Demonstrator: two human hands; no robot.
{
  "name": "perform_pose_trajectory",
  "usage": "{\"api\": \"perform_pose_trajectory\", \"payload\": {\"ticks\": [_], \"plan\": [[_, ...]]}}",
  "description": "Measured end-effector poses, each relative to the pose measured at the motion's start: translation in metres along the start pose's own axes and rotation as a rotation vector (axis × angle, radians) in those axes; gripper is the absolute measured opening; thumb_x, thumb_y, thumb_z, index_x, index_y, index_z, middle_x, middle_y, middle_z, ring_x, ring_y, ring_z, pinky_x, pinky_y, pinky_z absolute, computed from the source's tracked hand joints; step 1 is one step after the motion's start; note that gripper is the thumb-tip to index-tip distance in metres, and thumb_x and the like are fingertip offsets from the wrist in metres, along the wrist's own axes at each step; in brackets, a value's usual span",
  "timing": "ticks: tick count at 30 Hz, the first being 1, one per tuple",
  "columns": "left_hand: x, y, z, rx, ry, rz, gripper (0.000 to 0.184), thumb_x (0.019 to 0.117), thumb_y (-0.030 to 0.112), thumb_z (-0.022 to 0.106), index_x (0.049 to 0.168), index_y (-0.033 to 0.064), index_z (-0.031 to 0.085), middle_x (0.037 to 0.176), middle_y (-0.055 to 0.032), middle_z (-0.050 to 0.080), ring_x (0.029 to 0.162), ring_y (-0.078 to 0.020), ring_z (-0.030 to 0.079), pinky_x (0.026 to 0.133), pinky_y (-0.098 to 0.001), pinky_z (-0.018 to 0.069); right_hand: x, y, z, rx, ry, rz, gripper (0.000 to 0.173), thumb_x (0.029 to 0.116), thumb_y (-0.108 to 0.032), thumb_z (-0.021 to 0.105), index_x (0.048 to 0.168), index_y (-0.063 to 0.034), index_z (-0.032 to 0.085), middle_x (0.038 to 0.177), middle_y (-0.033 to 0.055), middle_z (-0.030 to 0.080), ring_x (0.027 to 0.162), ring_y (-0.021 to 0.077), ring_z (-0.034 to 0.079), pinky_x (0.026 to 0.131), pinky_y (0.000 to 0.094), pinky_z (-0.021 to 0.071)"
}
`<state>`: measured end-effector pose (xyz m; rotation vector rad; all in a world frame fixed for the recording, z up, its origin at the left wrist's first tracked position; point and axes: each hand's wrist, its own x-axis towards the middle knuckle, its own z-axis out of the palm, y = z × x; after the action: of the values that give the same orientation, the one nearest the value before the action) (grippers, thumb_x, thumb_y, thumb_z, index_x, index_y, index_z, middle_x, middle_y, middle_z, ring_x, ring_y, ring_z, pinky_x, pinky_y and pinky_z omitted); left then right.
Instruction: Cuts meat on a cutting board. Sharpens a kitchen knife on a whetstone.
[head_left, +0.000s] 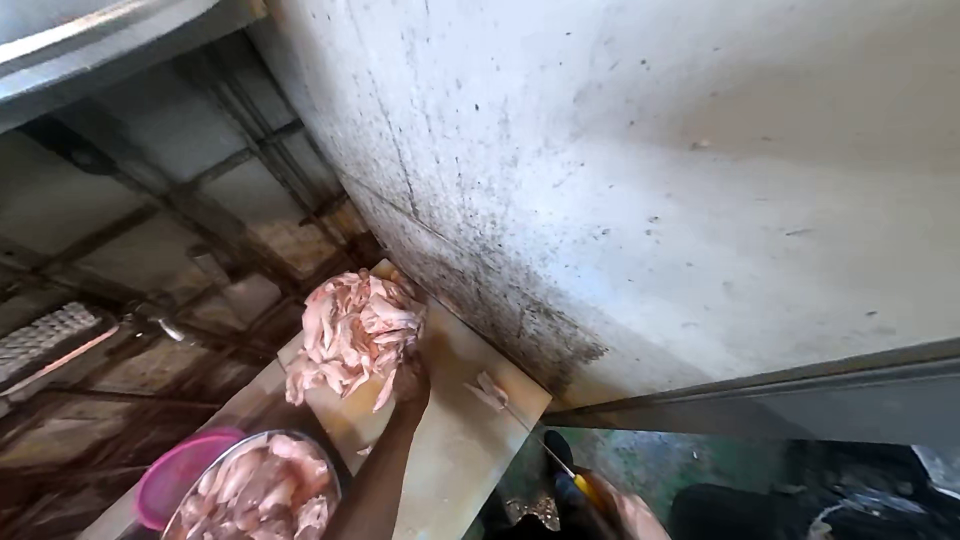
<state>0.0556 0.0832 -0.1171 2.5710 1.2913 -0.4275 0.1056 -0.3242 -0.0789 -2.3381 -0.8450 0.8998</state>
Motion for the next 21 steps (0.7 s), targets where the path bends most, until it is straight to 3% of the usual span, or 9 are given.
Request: {"api": "perform_pose_trajectory", "payload": {"ticks": [3, 6, 11, 14, 19, 21], "plan": [[-0.018, -0.005, 0.003, -0.063, -0.005, 0.022, 0.041, 0.1051, 0.012, 0.044, 0.143, 0.0023, 0.054, 0.137, -0.0231, 0.060, 0.124, -0.0362, 0.063, 0.105, -0.0464, 0.0527, 0.002, -0.002, 0.001, 0.000, -0.008, 0.003, 0.043, 0.1013, -0.036, 0.059, 0.138, -0.0143, 0.063, 0.110, 0.0148, 0.075, 0.097, 0.0348, 0.074, 0.086, 0.0593, 0.0576], [-0.036, -0.017, -0.003, -0.308, 0.139, 0.037, 0.030, 0.1027, 0.009, 0.049, 0.126, 0.0018, 0.067, 0.121, -0.0180, 0.070, 0.114, -0.0310, 0.069, 0.102, -0.0450, 0.0547, 0.006, -0.005, 0.002, -0.002, -0.017, -0.027, 0.042, 0.1008, -0.033, 0.060, 0.137, -0.0133, 0.064, 0.110, 0.0155, 0.075, 0.098, 0.0351, 0.074, 0.086, 0.0587, 0.0577], [-0.059, -0.037, -0.049, -0.585, 0.512, 0.050, 0.019, 0.0964, 0.007, 0.061, 0.109, 0.0001, 0.073, 0.089, -0.0124, 0.074, 0.079, -0.0239, 0.072, 0.079, -0.0476, 0.0603, 0.014, -0.009, 0.008, -0.028, -0.039, -0.078, 0.041, 0.0993, -0.032, 0.062, 0.137, -0.0155, 0.064, 0.107, 0.0142, 0.075, 0.093, 0.0336, 0.074, 0.084, 0.0573, 0.0586], [-0.070, -0.046, -0.081, -0.695, 0.554, -0.019, 0.017, 0.0938, 0.009, 0.069, 0.109, 0.0040, 0.072, 0.087, -0.0088, 0.072, 0.074, -0.0206, 0.069, 0.072, -0.0452, 0.0600, 0.021, -0.012, 0.012, -0.050, -0.064, -0.102, 0.042, 0.0992, -0.033, 0.062, 0.138, -0.0169, 0.064, 0.109, 0.0134, 0.075, 0.094, 0.0328, 0.074, 0.085, 0.0574, 0.0585], [-0.086, -0.057, -0.109, -0.841, 0.641, 0.019, 0.012, 0.0952, 0.007, 0.068, 0.107, 0.0072, 0.069, 0.085, -0.0051, 0.072, 0.064, -0.0159, 0.068, 0.060, -0.0384, 0.0608, 0.028, -0.022, 0.010, -0.068, -0.054, -0.140, 0.041, 0.0983, -0.030, 0.063, 0.138, -0.0180, 0.064, 0.106, 0.0117, 0.076, 0.090, 0.0296, 0.074, 0.082, 0.0551, 0.0595], [-0.084, -0.057, -0.114, -0.868, 0.684, 0.061, 0.013, 0.0916, 0.004, 0.067, 0.104, 0.0060, 0.071, 0.083, -0.0031, 0.073, 0.065, -0.0127, 0.069, 0.062, -0.0353, 0.0616, 0.032, -0.025, 0.010, -0.074, -0.042, -0.178, 0.041, 0.0979, -0.028, 0.064, 0.137, -0.0160, 0.065, 0.104, 0.0120, 0.076, 0.087, 0.0294, 0.074, 0.080, 0.0538, 0.0601]]}}
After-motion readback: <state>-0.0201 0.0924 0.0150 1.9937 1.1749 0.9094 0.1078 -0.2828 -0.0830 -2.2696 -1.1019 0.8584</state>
